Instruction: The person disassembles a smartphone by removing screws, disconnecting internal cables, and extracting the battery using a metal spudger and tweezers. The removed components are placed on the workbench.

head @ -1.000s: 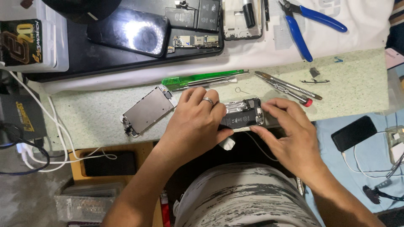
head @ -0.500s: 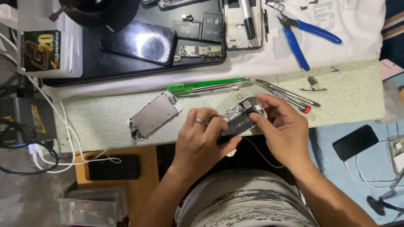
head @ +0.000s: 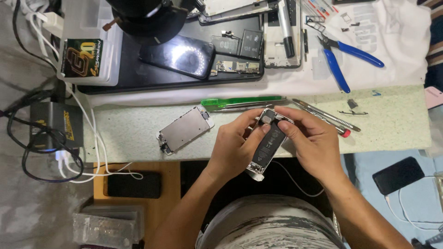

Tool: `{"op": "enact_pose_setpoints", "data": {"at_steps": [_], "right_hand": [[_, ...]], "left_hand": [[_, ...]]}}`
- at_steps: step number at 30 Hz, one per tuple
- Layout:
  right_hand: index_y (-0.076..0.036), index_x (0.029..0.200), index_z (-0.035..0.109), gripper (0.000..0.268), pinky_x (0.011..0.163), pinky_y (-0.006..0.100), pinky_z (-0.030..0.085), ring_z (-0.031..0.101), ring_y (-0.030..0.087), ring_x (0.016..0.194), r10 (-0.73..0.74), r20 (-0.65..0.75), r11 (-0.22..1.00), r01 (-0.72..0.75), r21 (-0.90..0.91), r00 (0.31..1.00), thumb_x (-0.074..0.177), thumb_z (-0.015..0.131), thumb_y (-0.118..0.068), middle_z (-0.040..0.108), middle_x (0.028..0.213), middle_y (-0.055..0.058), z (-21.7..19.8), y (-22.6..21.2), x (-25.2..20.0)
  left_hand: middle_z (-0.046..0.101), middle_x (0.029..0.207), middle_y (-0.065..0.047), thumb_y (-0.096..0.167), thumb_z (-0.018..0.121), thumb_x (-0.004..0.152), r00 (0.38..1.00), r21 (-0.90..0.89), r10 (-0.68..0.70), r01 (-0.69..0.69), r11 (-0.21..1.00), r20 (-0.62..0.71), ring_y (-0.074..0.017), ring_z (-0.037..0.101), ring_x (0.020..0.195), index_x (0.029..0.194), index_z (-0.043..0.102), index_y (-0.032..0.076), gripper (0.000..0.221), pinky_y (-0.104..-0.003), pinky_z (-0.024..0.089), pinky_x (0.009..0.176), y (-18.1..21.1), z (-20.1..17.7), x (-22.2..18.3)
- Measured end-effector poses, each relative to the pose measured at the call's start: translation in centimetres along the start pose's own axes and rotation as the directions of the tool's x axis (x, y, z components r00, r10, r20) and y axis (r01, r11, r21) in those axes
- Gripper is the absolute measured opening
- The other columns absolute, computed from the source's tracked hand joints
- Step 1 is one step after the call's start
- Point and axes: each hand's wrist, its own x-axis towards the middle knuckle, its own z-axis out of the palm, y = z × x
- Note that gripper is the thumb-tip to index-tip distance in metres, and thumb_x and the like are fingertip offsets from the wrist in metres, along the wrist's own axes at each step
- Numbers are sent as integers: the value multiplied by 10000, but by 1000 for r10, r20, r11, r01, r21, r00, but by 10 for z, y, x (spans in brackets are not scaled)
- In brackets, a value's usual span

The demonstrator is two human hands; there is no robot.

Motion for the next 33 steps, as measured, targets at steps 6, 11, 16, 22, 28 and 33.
{"op": "enact_pose_setpoints", "data": {"at_steps": [6,11,16,22,28,33], "right_hand": [[-14,1284,705,278,720,224,547,671,95,781,60,-1,990,-59,129,998,1049,602,-120,740,996,29,1,2,4],[-1,1320,675,328,708,226,549,665,99,779,41,5,989,-41,142,999,1002,648,-74,730,970,50,7,9,7],[-5,1313,685,329,719,228,557,672,102,786,41,-23,988,-37,151,999,985,668,-35,740,996,66,9,12,7],[3,1271,702,317,733,227,559,673,99,795,55,-69,982,-41,187,996,956,687,-16,754,1030,64,10,15,7],[9,1251,717,305,743,224,554,678,102,799,58,-81,981,-42,189,995,948,698,-13,761,995,66,8,18,6],[7,1255,725,301,751,226,553,674,105,804,39,-78,983,-24,185,996,957,698,-16,754,959,67,7,18,5]], "left_hand": [[760,890,-42,96,624,1024,997,-70,-18,12,997,-75,-39,688,725,1279,656,8,272,-216,573,593,-6,-3,2],[770,926,-48,70,617,1032,993,-140,-18,1,990,-120,-37,670,758,1265,612,-28,253,-207,543,609,-9,-3,-1],[774,946,-43,45,605,1023,997,-147,3,-14,989,-79,-38,690,782,1298,584,-24,284,-202,555,644,-11,-6,-3],[758,974,-60,4,598,1031,999,-226,32,-37,974,-27,-45,658,836,1358,574,-29,330,-210,539,708,-17,-8,-7],[761,1071,-70,-15,598,1035,998,-295,66,-57,954,21,-62,691,951,1367,556,-27,335,-225,573,819,-19,-9,-8],[764,1102,-75,-21,613,1028,993,-268,112,-98,958,36,-82,706,991,1369,552,-21,347,-240,586,846,-18,-10,-8]]}}
